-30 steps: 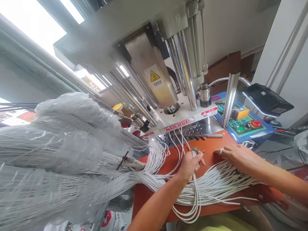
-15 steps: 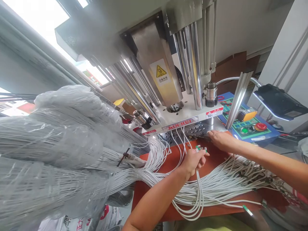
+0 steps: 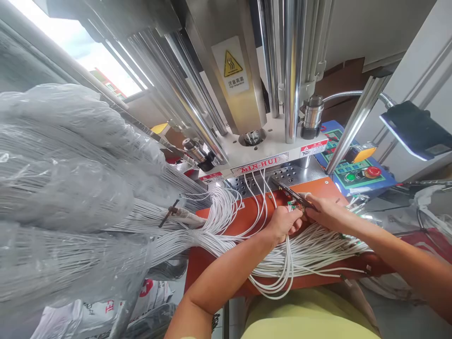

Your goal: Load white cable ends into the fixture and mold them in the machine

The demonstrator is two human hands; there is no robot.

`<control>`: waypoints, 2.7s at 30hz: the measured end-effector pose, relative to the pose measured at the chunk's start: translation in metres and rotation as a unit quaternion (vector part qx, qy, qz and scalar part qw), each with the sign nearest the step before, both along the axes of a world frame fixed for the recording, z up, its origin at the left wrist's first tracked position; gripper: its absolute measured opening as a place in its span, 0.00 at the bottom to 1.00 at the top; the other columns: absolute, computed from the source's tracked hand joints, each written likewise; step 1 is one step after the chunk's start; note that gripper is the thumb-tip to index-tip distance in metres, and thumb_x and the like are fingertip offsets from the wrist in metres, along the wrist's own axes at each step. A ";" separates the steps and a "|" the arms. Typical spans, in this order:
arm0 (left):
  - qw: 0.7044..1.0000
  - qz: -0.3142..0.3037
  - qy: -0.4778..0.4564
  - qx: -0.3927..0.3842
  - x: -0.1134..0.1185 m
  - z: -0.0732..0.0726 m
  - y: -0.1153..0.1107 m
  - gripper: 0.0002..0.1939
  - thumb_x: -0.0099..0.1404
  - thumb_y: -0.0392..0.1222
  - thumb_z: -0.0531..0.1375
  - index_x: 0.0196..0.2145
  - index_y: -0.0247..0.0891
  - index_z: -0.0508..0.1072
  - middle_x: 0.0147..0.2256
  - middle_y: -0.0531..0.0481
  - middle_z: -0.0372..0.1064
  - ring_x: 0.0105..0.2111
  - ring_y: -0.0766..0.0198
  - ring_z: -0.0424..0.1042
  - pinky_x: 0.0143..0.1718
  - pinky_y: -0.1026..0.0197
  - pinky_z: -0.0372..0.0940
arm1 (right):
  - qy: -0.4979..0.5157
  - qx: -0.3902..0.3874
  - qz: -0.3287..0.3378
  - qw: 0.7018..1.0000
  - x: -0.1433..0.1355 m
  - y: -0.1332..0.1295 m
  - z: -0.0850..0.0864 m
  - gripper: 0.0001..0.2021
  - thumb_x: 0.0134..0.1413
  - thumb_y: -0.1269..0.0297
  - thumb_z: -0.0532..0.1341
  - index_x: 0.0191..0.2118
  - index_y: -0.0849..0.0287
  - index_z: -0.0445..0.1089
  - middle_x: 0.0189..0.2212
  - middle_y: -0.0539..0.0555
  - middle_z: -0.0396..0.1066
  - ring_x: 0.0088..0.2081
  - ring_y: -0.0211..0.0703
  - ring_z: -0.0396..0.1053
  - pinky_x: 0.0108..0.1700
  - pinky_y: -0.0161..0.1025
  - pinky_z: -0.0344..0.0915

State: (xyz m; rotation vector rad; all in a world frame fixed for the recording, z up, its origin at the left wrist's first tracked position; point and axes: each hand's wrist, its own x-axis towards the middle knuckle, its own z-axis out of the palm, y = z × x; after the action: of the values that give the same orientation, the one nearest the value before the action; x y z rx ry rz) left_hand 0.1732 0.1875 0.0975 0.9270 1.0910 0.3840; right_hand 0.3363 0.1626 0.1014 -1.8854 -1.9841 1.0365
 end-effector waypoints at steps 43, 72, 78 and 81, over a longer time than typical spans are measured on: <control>0.956 0.072 0.080 0.274 -0.035 -0.017 0.015 0.12 0.54 0.46 0.67 0.30 0.34 0.74 0.25 0.52 0.72 0.24 0.70 0.65 0.29 0.67 0.60 | -0.060 0.089 0.029 0.994 -0.011 -0.010 -0.011 0.22 0.62 0.57 0.51 0.59 0.60 0.51 0.38 0.60 0.75 0.40 0.57 0.74 0.35 0.42 0.60; 0.868 -0.039 0.156 0.470 -0.032 -0.006 0.020 0.09 0.63 0.41 0.61 0.40 0.41 0.78 0.41 0.47 0.76 0.43 0.59 0.73 0.50 0.56 0.65 | -0.044 0.087 0.017 0.995 -0.005 -0.007 -0.018 0.15 0.61 0.54 0.52 0.50 0.54 0.57 0.34 0.56 0.75 0.37 0.55 0.74 0.31 0.39 0.54; 0.872 -0.050 0.143 0.465 -0.035 -0.003 0.020 0.17 0.70 0.41 0.53 0.54 0.42 0.71 0.44 0.46 0.75 0.47 0.61 0.72 0.55 0.57 0.62 | -0.039 0.075 0.008 0.996 -0.004 -0.006 -0.015 0.12 0.61 0.53 0.53 0.45 0.54 0.58 0.31 0.52 0.73 0.33 0.52 0.73 0.28 0.37 0.53; 0.880 -0.002 0.145 0.452 -0.037 -0.005 0.022 0.13 0.68 0.39 0.55 0.47 0.41 0.76 0.42 0.47 0.77 0.44 0.62 0.74 0.52 0.58 0.64 | -0.045 0.079 0.008 0.996 -0.004 -0.006 -0.015 0.12 0.61 0.53 0.53 0.45 0.54 0.59 0.30 0.52 0.72 0.33 0.51 0.72 0.28 0.37 0.53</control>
State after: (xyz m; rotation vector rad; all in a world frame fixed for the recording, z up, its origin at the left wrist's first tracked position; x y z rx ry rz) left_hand 0.1359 0.2096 0.0925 1.8614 1.1816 0.8041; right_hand 0.3321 0.1561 0.0862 -1.8650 -2.0670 0.7848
